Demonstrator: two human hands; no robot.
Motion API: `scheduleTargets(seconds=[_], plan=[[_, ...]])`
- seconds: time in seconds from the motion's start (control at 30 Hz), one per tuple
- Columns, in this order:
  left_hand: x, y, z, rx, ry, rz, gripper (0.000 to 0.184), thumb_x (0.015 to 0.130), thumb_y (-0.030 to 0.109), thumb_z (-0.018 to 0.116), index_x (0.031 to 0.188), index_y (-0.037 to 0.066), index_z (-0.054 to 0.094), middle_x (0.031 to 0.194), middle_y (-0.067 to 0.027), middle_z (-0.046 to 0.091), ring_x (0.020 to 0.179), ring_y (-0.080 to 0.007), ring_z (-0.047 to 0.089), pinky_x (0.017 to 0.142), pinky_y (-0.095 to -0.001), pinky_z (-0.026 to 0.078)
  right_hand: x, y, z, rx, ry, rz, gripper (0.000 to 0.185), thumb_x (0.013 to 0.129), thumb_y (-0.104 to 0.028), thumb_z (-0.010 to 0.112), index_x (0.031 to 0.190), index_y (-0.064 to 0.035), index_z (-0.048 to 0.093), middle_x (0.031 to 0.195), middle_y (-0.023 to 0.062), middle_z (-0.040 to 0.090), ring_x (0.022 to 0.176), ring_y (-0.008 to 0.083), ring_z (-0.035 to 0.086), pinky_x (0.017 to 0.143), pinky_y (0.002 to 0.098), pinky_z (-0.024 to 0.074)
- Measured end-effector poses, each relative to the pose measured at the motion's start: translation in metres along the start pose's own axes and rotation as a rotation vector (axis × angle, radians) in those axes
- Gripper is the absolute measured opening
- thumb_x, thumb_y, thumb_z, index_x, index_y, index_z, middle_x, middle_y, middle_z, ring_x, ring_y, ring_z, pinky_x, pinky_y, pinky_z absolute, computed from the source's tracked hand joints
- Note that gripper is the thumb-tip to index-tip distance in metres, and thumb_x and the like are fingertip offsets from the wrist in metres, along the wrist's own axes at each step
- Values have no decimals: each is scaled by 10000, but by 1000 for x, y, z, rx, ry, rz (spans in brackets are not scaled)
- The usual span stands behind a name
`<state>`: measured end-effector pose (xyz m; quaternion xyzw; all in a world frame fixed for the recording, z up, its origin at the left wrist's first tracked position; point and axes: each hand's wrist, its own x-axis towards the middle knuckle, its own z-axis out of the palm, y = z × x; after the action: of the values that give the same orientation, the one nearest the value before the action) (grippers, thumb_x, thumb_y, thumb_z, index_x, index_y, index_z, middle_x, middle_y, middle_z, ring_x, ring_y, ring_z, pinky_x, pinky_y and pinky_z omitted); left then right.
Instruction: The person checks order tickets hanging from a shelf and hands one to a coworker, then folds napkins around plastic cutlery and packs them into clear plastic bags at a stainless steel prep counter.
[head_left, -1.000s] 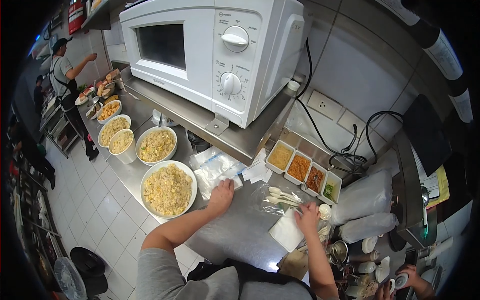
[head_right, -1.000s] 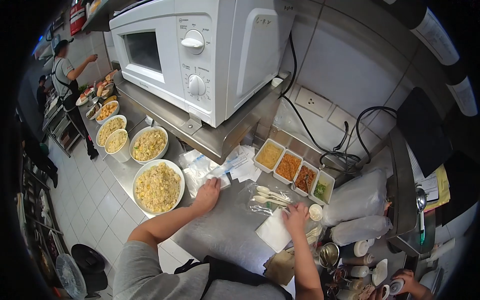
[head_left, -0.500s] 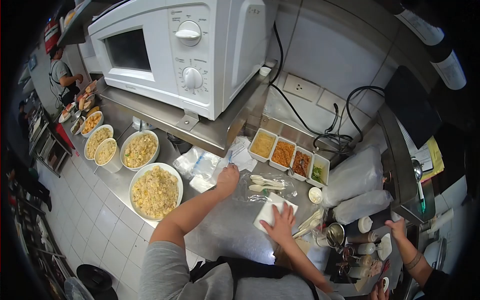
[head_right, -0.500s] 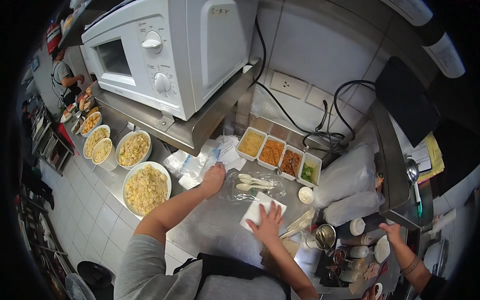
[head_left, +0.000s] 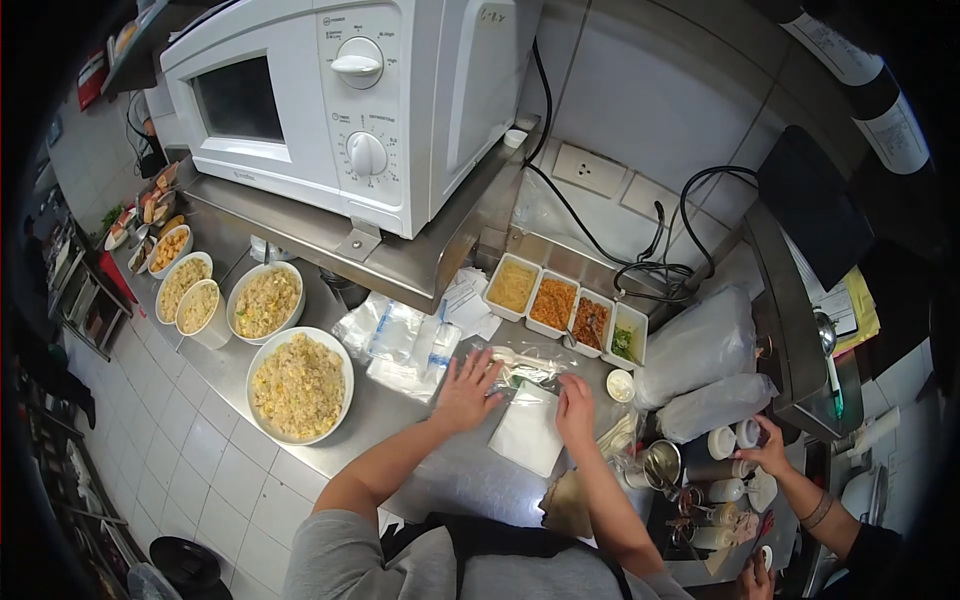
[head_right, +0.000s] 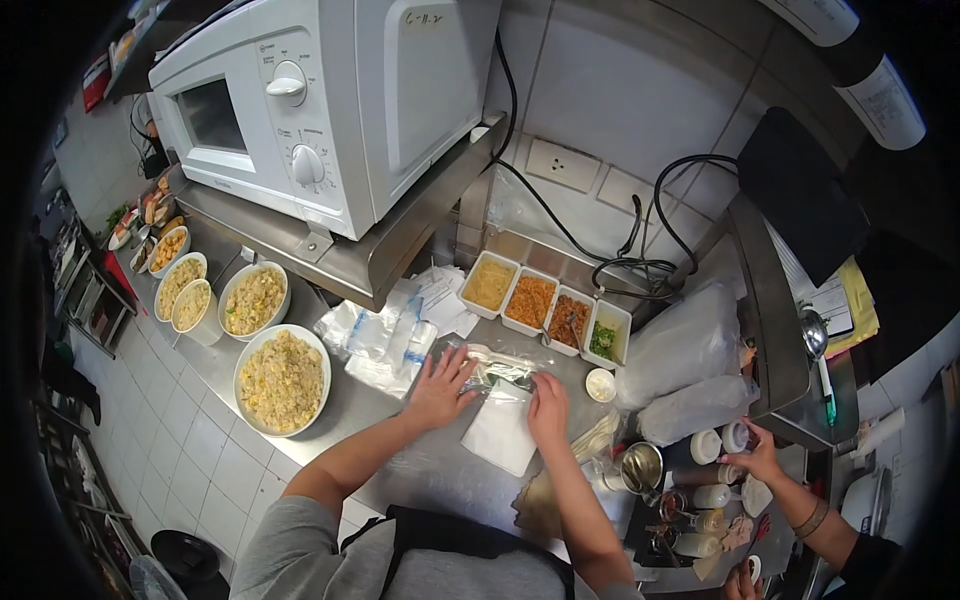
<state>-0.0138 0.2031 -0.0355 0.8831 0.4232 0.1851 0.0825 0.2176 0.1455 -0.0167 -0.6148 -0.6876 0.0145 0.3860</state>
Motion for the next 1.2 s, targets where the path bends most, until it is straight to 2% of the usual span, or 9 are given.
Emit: scheduleTargets(seconds=[0.1,0.3,0.4,0.6,0.7,0.8,1.0,1.1,1.2], plan=[[6,-18,-11,46,6,106,620,905,411,443,1423,126,258,1496,-130,180,1360,-330,213,1079,-526,193,20,25,16,-44,-160,165,290,765,-4,560,1048,-31,616,1002,173,600,891,346,583,771,440,471],[21,-44,-15,22,-9,142,641,887,404,461,1425,130,247,1493,-119,197,1357,-314,227,1077,-520,198,45,41,46,-221,-292,133,263,772,-121,572,1016,-90,666,930,174,606,843,346,601,759,422,488],[22,-50,-11,33,-10,169,652,884,404,462,1429,129,233,1494,-115,195,1358,-313,224,1078,-518,194,50,38,42,-83,-355,249,237,769,-182,569,959,-102,688,903,154,613,834,331,607,761,408,492],[22,-47,-14,68,-24,153,662,881,399,457,1429,112,222,1495,-106,191,1355,-303,229,1092,-501,183,52,27,36,-37,-387,329,232,745,-187,590,934,-102,695,905,133,618,827,316,610,759,397,491],[21,-48,-13,60,3,160,665,877,396,464,1426,106,229,1492,-106,200,1354,-301,230,1090,-500,186,48,46,52,-2,-314,343,230,731,-204,632,927,-100,696,877,130,618,805,309,611,745,391,494],[20,-47,-14,43,9,155,671,874,395,468,1427,103,226,1491,-106,202,1356,-300,226,1092,-499,183,50,14,37,-95,-354,314,233,721,-229,667,911,-98,702,876,126,625,778,306,614,720,388,495],[21,-50,-11,32,9,146,690,871,404,465,1434,100,205,1496,-107,193,1358,-301,225,1096,-499,173,39,33,36,23,-159,205,120,749,-141,665,827,-58,700,766,122,645,699,282,618,663,365,491],[22,-49,-10,42,-17,132,696,871,412,461,1436,100,198,1497,-111,189,1361,-298,223,1098,-498,170,33,32,17,133,-46,303,128,800,-123,644,804,3,664,736,112,651,637,199,625,608,304,481],[20,-51,-12,23,14,147,702,862,384,489,1428,75,212,1481,-132,222,1357,-300,235,1087,-507,185,23,24,-7,264,64,459,148,850,-133,612,813,10,624,695,76,637,614,134,604,582,266,464]])
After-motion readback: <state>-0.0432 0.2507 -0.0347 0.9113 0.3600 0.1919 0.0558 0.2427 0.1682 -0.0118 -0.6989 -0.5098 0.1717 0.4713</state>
